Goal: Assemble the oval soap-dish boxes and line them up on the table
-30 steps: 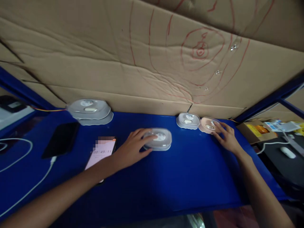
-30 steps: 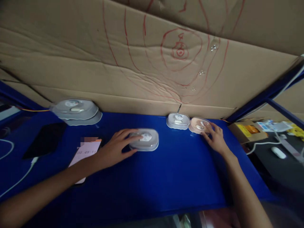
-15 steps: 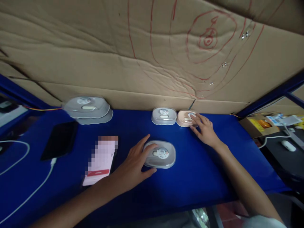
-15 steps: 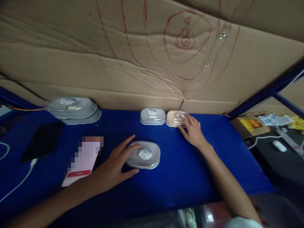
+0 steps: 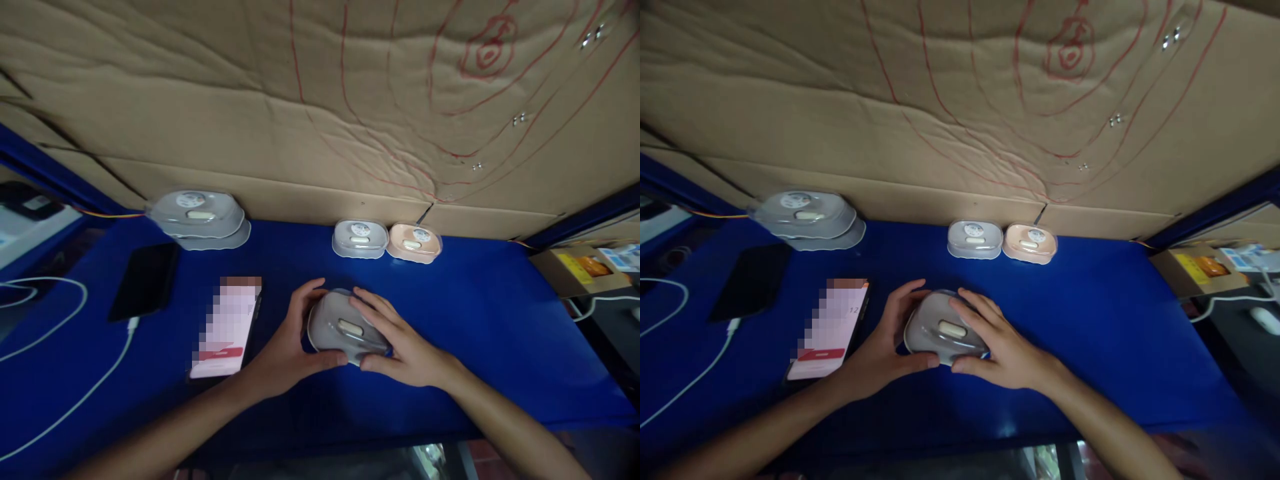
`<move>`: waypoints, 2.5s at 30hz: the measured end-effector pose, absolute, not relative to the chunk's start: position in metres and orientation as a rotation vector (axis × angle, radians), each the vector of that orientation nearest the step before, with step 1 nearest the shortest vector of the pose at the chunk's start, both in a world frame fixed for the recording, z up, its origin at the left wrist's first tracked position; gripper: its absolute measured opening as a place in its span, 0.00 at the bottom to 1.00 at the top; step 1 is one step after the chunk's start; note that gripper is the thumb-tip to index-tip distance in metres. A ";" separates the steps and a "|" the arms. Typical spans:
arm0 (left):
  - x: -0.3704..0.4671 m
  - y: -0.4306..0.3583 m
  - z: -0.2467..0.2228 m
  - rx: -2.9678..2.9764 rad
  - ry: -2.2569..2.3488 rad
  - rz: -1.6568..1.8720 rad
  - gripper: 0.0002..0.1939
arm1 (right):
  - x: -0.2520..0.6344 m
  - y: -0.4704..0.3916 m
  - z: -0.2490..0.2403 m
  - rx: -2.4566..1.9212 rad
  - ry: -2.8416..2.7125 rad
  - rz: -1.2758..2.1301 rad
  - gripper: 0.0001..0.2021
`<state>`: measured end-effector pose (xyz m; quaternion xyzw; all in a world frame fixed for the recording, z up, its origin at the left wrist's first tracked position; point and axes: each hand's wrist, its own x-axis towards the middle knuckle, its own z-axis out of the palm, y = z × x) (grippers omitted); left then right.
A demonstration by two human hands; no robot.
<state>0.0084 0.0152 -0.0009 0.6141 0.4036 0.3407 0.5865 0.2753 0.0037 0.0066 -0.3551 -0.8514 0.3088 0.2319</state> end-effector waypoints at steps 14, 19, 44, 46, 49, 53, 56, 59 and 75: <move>0.004 0.016 -0.001 1.782 0.986 0.690 0.44 | 0.340 0.051 -0.010 -1.433 -2.463 0.091 0.35; 0.005 0.018 -0.010 1.694 1.050 0.822 0.42 | 0.310 0.031 0.003 -1.125 -2.475 0.179 0.31; 0.008 0.028 0.011 0.892 0.871 0.805 0.48 | 0.274 0.016 -0.007 -0.971 -2.052 0.596 0.17; 0.007 0.029 0.013 0.881 0.881 0.801 0.49 | 0.274 0.017 -0.007 -1.049 -1.937 0.678 0.15; 0.005 0.031 0.011 0.801 0.886 0.808 0.50 | 0.278 0.022 -0.008 -1.174 -1.732 0.732 0.13; 0.002 0.032 0.007 0.644 0.812 0.804 0.48 | 0.283 0.027 -0.006 -1.222 -1.639 0.725 0.15; 0.003 0.032 0.006 0.594 0.792 0.825 0.46 | 0.282 0.024 -0.004 -1.187 -1.703 0.667 0.12; 0.006 0.031 0.005 0.640 0.785 0.854 0.47 | 0.278 0.016 -0.005 -1.071 -1.920 0.530 0.16; 0.002 0.032 0.008 0.633 0.781 0.807 0.40 | 0.319 0.034 -0.008 -1.546 -2.212 0.079 0.38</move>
